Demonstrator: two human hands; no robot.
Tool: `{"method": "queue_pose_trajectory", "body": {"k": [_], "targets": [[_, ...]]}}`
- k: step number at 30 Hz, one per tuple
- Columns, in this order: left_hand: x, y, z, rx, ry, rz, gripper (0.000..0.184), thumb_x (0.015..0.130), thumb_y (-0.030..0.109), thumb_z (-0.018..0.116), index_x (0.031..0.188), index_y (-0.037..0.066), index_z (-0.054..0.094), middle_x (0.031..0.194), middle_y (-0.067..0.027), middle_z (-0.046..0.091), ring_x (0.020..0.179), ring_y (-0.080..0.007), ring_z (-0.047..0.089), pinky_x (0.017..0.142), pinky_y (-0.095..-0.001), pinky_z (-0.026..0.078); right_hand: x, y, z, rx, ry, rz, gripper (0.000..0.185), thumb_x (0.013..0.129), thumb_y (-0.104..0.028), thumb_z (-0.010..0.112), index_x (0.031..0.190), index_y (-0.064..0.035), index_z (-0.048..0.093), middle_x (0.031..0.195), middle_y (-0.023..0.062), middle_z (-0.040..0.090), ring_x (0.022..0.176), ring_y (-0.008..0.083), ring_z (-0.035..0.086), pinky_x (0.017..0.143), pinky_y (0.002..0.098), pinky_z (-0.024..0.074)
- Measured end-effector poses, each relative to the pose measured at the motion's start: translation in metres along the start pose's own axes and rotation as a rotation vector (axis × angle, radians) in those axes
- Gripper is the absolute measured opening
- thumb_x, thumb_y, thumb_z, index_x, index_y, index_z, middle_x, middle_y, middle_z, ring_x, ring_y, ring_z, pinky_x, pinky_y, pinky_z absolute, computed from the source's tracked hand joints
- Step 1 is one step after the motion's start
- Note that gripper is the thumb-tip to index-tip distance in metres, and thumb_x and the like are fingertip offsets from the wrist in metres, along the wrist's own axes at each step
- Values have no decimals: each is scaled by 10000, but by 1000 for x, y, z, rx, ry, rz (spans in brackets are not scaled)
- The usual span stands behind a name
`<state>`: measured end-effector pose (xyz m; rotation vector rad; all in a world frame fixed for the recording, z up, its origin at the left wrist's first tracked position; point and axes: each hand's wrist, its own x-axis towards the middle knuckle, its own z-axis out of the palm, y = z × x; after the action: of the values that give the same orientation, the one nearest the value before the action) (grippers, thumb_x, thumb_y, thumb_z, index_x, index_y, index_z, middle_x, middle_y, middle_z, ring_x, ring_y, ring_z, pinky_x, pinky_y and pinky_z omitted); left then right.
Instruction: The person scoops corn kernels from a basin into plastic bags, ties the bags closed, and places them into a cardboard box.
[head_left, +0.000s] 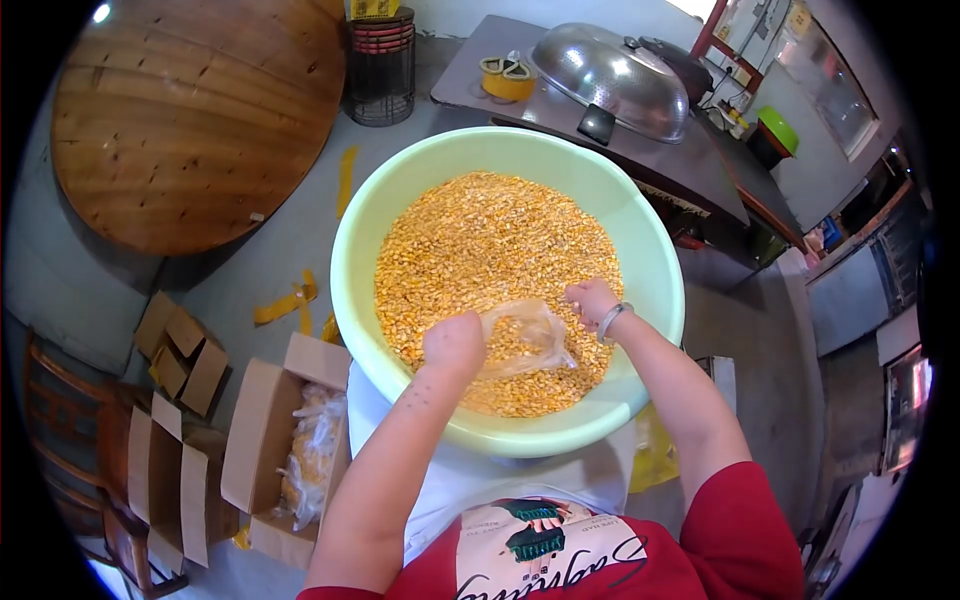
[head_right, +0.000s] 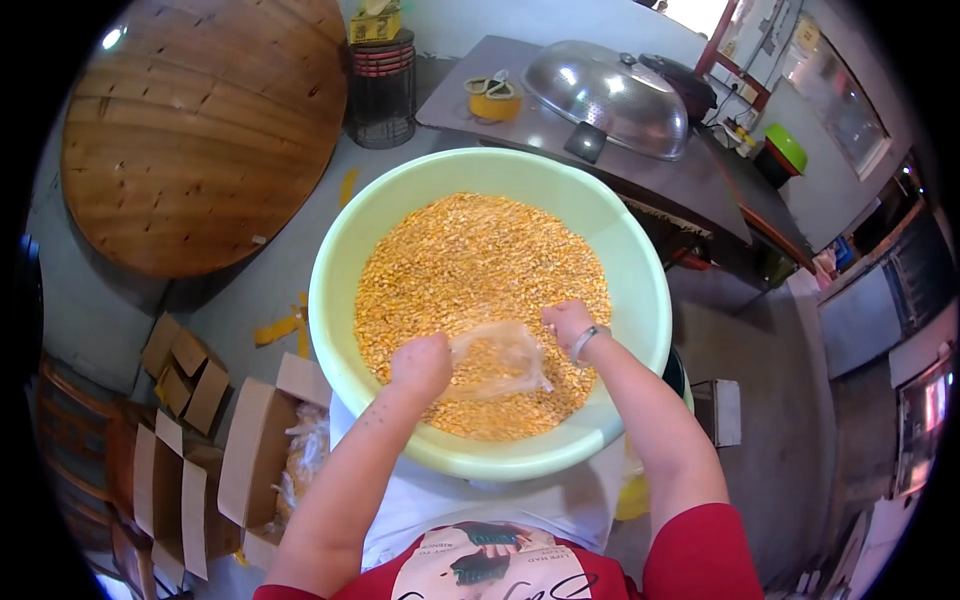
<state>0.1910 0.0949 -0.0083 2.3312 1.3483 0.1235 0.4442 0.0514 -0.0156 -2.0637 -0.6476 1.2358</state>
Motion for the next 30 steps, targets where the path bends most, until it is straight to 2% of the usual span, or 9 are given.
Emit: {"method": "queue_pose_trajectory", "body": {"k": [4,6,7,9,11,15,18,24,30], "targets": [[1,0,2,-24,-9,-7,143,767,133,531,859,54,606,808,-140,641,779,-286,632,679,-392,501,-37,-35,22,114,-129,-28,135,811,-208,567,741,-95,543,584,19,471,344,67,315,312,225,228],[4,-1,4,-37,-17,-2,151,771,142,531,865,53,607,817,-144,641,791,-289,632,688,-392,501,-34,-31,42,-73,-288,-49,138,803,-203,570,756,-76,547,596,16,489,383,98,395,334,260,302],[5,-3,6,-39,-25,-2,156,774,147,530,870,53,608,820,-145,641,796,-289,631,692,-392,500,-28,-22,55,-311,-324,-280,130,800,-190,564,759,-67,567,606,39,520,427,125,442,381,277,352],[5,-5,4,-45,-37,-12,165,781,162,529,875,54,612,827,-147,641,803,-289,630,697,-390,500,-16,-8,80,-442,-294,-412,158,798,-204,563,744,-58,587,590,57,535,445,143,467,409,289,382],[3,-2,1,-62,-49,-27,176,789,181,531,877,56,618,835,-147,642,806,-286,630,699,-388,500,-4,3,97,-230,-171,-204,221,802,-260,576,708,-59,588,538,45,503,393,128,426,369,281,343],[0,0,-7,-66,-107,-12,229,825,238,499,862,55,631,830,-175,632,803,-324,615,709,-411,491,8,10,96,-746,120,-378,261,807,-256,558,716,-21,626,571,67,546,550,167,566,556,324,461],[-2,2,-8,-83,-112,-14,237,817,245,500,859,56,637,838,-179,632,811,-327,614,714,-413,492,10,14,93,-727,98,-373,224,828,-215,522,818,-19,630,631,93,587,603,178,597,537,326,487],[-2,4,-9,-63,-134,-12,241,808,249,505,847,52,638,840,-183,632,816,-325,614,716,-415,491,-6,1,83,-207,-68,23,292,853,-119,445,1113,-34,548,956,120,625,687,215,619,457,313,516],[0,2,-5,-46,-138,-26,228,795,238,525,850,45,633,855,-182,631,828,-325,612,722,-417,488,3,15,52,-1440,-334,-462,319,835,-94,435,1128,-85,562,1006,108,611,745,197,622,489,314,520]]}}
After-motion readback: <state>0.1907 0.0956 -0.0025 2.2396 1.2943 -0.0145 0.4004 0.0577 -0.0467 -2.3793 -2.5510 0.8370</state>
